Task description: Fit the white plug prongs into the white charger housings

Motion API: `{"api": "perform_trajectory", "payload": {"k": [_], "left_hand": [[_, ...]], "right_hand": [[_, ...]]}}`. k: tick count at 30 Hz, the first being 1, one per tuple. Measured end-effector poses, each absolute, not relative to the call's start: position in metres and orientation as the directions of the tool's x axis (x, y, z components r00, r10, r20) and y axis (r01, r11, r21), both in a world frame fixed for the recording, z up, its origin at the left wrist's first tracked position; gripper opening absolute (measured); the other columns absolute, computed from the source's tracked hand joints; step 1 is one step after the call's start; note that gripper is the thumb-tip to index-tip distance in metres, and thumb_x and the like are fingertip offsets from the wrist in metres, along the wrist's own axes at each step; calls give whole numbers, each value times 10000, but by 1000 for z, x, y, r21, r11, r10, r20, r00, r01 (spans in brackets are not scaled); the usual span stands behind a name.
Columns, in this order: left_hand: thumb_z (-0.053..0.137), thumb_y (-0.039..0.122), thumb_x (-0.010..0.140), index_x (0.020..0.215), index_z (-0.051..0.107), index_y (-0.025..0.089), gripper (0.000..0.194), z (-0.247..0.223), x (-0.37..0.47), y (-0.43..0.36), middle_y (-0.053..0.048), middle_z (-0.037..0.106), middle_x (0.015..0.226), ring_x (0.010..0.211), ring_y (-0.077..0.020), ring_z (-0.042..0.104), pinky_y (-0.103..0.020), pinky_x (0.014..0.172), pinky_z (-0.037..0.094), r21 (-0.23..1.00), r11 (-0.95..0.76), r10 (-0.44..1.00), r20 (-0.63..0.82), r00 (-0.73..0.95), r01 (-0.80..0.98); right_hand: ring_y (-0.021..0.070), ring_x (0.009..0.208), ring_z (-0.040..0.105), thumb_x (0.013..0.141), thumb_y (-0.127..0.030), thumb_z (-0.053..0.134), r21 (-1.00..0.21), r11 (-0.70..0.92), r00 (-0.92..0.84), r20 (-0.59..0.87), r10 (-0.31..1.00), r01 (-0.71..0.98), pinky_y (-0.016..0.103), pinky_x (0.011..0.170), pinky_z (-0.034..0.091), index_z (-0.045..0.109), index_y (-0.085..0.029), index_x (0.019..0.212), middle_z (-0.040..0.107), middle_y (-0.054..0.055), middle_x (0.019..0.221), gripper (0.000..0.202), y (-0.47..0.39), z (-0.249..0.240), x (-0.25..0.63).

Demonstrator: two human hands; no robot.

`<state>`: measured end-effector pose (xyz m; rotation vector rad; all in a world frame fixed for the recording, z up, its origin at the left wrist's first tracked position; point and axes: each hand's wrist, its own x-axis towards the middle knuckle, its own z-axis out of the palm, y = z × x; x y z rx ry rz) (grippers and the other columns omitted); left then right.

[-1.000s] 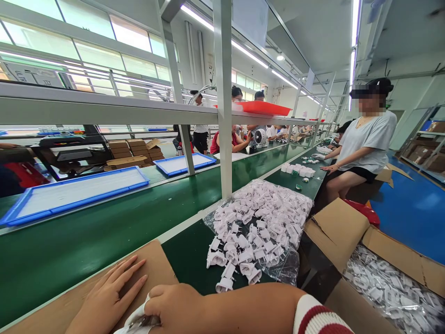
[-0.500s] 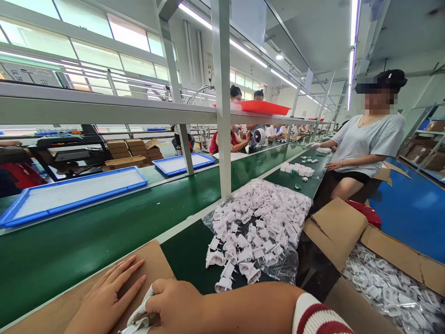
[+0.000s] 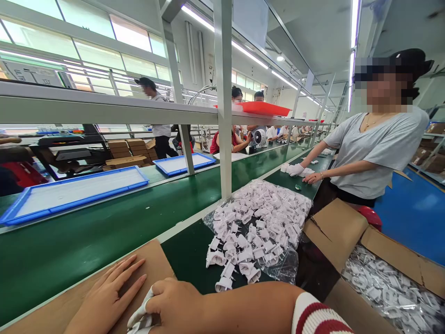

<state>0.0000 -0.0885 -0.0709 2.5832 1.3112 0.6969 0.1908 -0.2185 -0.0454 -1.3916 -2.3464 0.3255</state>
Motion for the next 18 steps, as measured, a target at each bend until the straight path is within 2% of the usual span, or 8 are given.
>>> {"api": "perform_trajectory", "payload": {"k": [6,14,18], "left_hand": [[433,618,843,1333,650,268,641,-71,-1,-88,-65,553,1491,1422,-336,459,-542,1199,373,340,-589,806,310,504,733],[445,622,837,1352,645,271,654,-75,-2,-84,-43,541,1506,1441,-327,434,-535,1213,350,346,-586,809,305,503,733],[460,622,829,1362,642,266,667,-76,-3,-84,-52,535,1512,1448,-331,423,-534,1226,328,345,-584,810,300,503,735]], "right_hand": [[208,955,620,790,-429,737,-388,509,-474,190,860,768,259,796,512,708,-189,1024,626,28,957,336,-223,-33,194],[237,988,619,849,-454,664,-397,530,-525,131,841,749,278,752,516,704,-179,1101,651,52,1001,376,-225,-27,196],[238,983,603,839,-417,691,-357,535,-534,111,838,766,277,765,510,712,-155,1057,662,59,1003,341,-225,-24,196]]}}
